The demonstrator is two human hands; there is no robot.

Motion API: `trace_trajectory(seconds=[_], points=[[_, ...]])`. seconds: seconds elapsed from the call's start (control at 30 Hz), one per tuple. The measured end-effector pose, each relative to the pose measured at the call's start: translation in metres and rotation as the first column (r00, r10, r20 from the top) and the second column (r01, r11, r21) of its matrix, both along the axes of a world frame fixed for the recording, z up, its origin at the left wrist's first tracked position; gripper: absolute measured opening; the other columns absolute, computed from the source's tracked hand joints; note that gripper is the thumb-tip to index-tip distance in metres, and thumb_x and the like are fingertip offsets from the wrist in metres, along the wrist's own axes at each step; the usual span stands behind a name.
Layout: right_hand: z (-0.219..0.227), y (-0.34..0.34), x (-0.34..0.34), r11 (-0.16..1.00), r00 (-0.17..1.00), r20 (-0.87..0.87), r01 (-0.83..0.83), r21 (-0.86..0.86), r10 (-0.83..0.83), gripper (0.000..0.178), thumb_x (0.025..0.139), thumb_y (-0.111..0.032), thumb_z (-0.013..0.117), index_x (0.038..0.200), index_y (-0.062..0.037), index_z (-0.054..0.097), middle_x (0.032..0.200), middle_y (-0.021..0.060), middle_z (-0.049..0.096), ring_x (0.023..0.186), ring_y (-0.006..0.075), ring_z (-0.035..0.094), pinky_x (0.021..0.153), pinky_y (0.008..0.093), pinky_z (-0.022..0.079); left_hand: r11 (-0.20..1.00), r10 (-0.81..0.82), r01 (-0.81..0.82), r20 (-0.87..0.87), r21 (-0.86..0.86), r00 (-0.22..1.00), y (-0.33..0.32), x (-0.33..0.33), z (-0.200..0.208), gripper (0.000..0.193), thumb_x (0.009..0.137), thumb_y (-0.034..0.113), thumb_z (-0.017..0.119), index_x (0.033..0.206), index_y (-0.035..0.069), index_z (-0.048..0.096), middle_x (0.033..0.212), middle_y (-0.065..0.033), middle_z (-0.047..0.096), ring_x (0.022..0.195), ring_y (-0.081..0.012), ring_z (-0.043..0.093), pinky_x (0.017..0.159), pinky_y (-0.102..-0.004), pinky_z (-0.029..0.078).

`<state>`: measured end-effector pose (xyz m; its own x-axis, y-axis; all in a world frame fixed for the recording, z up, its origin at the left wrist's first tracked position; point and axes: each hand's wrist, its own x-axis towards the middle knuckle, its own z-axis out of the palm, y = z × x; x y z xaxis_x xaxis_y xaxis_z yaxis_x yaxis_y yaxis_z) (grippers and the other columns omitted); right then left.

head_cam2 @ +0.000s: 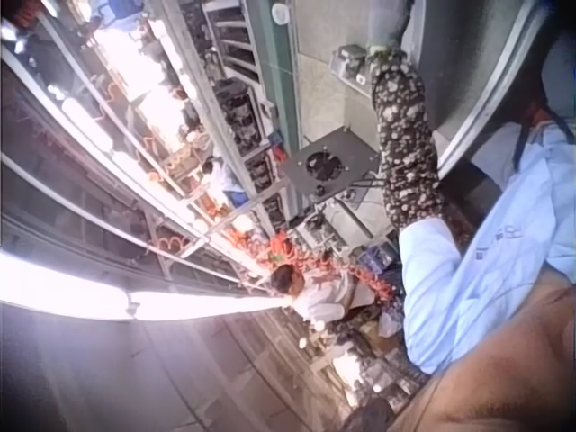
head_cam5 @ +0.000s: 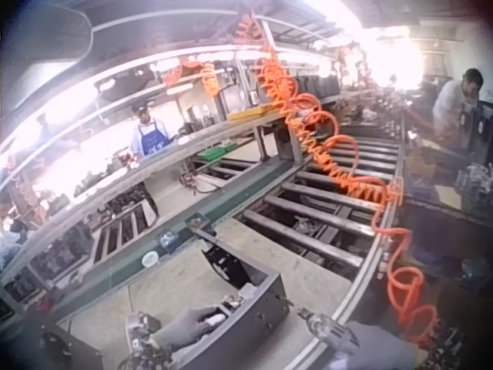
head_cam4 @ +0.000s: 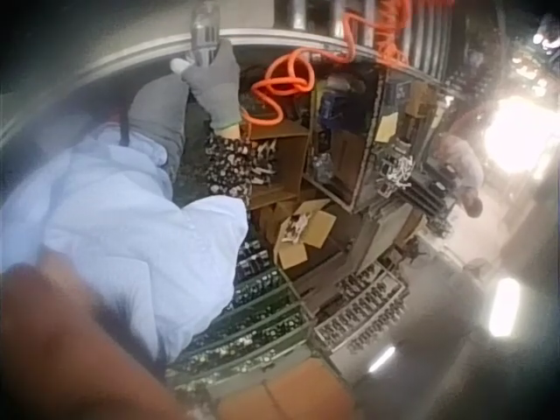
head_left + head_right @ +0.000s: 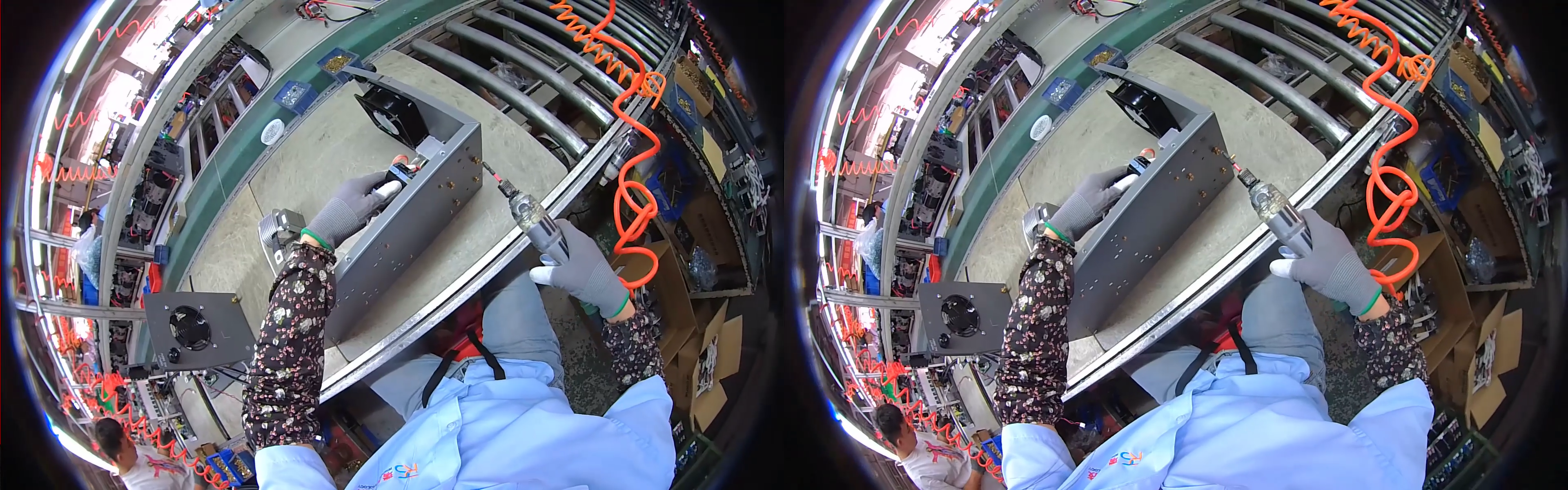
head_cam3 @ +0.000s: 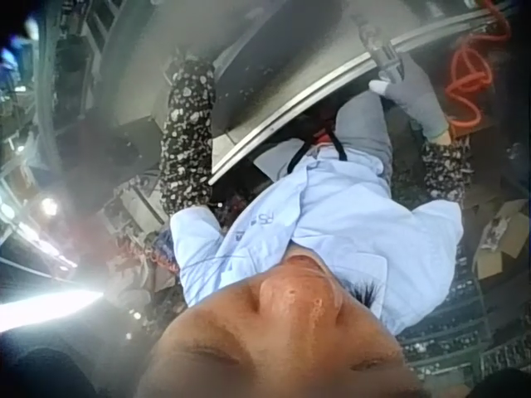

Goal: Assemble a power supply unit by installing components and securing them with a pneumatic screwdriver.

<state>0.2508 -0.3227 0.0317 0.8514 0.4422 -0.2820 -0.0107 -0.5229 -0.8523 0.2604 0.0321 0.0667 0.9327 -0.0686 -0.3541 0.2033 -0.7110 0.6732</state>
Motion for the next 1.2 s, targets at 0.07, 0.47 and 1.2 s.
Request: trace_trajectory(seconds=[0.07, 0.47, 1.2], points=[[-0.001, 0.0, 0.003, 1.0, 1.0, 0.01, -0.018, -0.011, 0.018, 0.062, 0.061, -0.031, 0.079, 0.108, -0.0009, 0.052, 0.091, 0.0109, 0.062, 0.082, 0.0185, 0.06, 0.075, 0.032, 0.048, 0.999, 0.012, -0.009, -0.048, 0.049, 0.999, -0.003, 0.001, 0.003, 0.044, 0.09, 0.022, 0.047, 0.129, 0.002, 0.048, 0.101, -0.0069, 0.063, 0.083, -0.0108, 0.055, 0.074, -0.0256, 0.045], [0.012, -0.008, 0.028, 0.904, 0.735, -0.641, 0.093, 0.417, 0.22, 0.056, 0.068, -0.02, 0.07, 0.116, -0.0002, 0.049, 0.076, 0.0014, 0.051, 0.058, 0.0069, 0.051, 0.046, 0.0214, 0.044, 0.999, 0.006, -0.006, -0.002, 0.05, 1.0, -0.005, 0.0, 0.004, 0.046, 0.087, 0.021, 0.051, 0.129, 0.002, 0.048, 0.105, -0.0106, 0.064, 0.089, -0.0135, 0.057, 0.079, -0.0271, 0.045], [-0.037, 0.007, -0.013, 0.992, 0.981, -0.157, -0.12, -0.033, 0.114, 0.057, 0.064, -0.028, 0.079, 0.107, -0.0014, 0.052, 0.088, 0.0052, 0.057, 0.079, 0.011, 0.054, 0.073, 0.0284, 0.046, 0.999, 0.02, -0.02, -0.001, 0.04, 1.0, -0.007, 0.0, 0.003, 0.044, 0.089, 0.022, 0.049, 0.127, 0.0, 0.049, 0.108, -0.013, 0.063, 0.093, -0.0172, 0.057, 0.084, -0.0296, 0.044]])
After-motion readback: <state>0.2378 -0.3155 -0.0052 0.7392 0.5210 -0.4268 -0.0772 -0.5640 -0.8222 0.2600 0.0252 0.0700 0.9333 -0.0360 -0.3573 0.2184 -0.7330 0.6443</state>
